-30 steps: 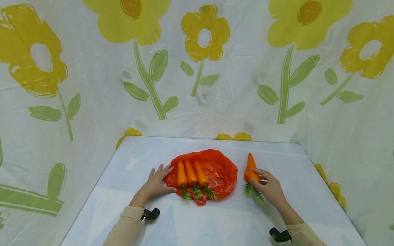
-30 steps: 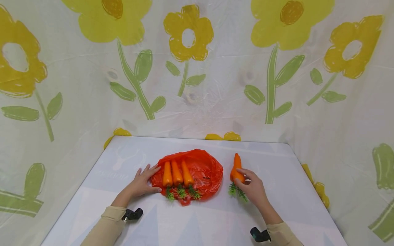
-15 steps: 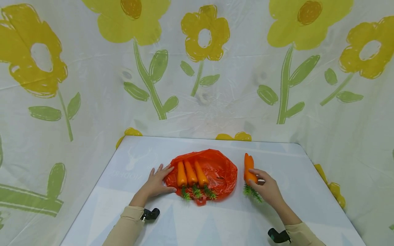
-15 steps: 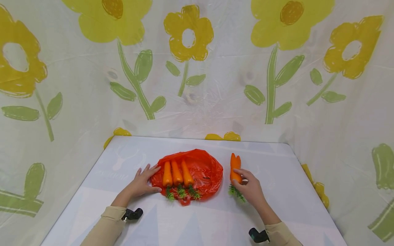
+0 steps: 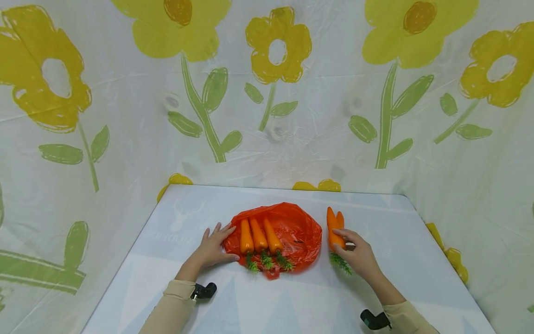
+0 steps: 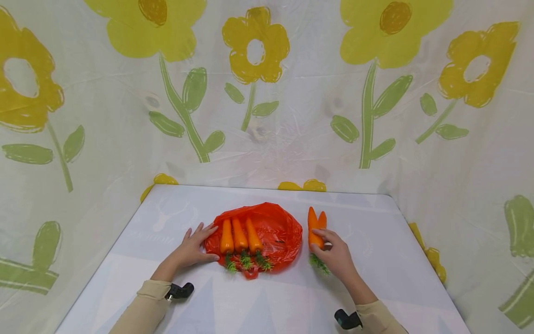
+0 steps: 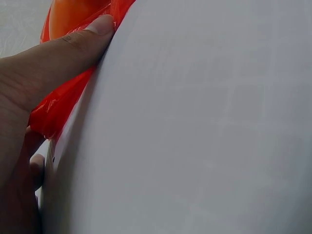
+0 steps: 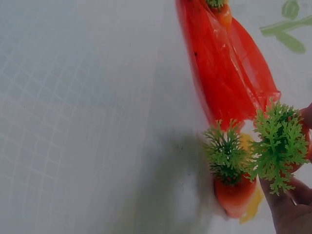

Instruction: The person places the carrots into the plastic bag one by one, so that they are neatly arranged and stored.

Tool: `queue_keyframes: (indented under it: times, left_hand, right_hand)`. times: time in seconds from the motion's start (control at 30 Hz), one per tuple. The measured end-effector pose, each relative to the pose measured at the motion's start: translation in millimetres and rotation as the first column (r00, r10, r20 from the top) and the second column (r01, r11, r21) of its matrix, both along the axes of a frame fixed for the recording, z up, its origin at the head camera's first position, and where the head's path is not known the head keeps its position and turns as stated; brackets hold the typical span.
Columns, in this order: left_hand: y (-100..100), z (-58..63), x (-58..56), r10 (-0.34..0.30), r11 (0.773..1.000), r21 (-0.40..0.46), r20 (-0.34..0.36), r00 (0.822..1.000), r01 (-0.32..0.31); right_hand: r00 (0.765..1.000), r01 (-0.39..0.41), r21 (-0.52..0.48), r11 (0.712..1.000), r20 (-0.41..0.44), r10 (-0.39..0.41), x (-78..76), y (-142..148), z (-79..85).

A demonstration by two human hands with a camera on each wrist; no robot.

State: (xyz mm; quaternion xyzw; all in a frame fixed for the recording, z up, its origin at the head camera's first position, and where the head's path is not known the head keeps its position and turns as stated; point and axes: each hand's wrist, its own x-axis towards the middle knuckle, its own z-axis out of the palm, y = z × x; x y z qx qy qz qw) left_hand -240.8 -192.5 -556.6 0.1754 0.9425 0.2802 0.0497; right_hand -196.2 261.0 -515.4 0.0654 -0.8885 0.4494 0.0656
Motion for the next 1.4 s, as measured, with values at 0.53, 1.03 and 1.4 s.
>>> queue_keyframes:
  times: [0.53,1.03,1.4]
  left_hand:
    - [-1,-1.2,1.1,0.000,1.000,-0.004,-0.002,1.000,0.000]
    - [-1,-2.2,0.4,-0.001,1.000,-0.001,0.010,1.000,0.001]
    - [-1,-2.2,-0.6,0.002,1.000,-0.003,0.009,1.000,-0.002]
  right_hand:
    - [0.999,-0.032,0.009,0.999,-0.032,0.032,-1.6,-8,3.4]
    - [0.994,-0.076,0.024,0.997,-0.078,0.078,-3.8,-18,5.9]
    - [0.994,-0.100,0.020,0.995,-0.043,0.100,-3.4,-27,12.5]
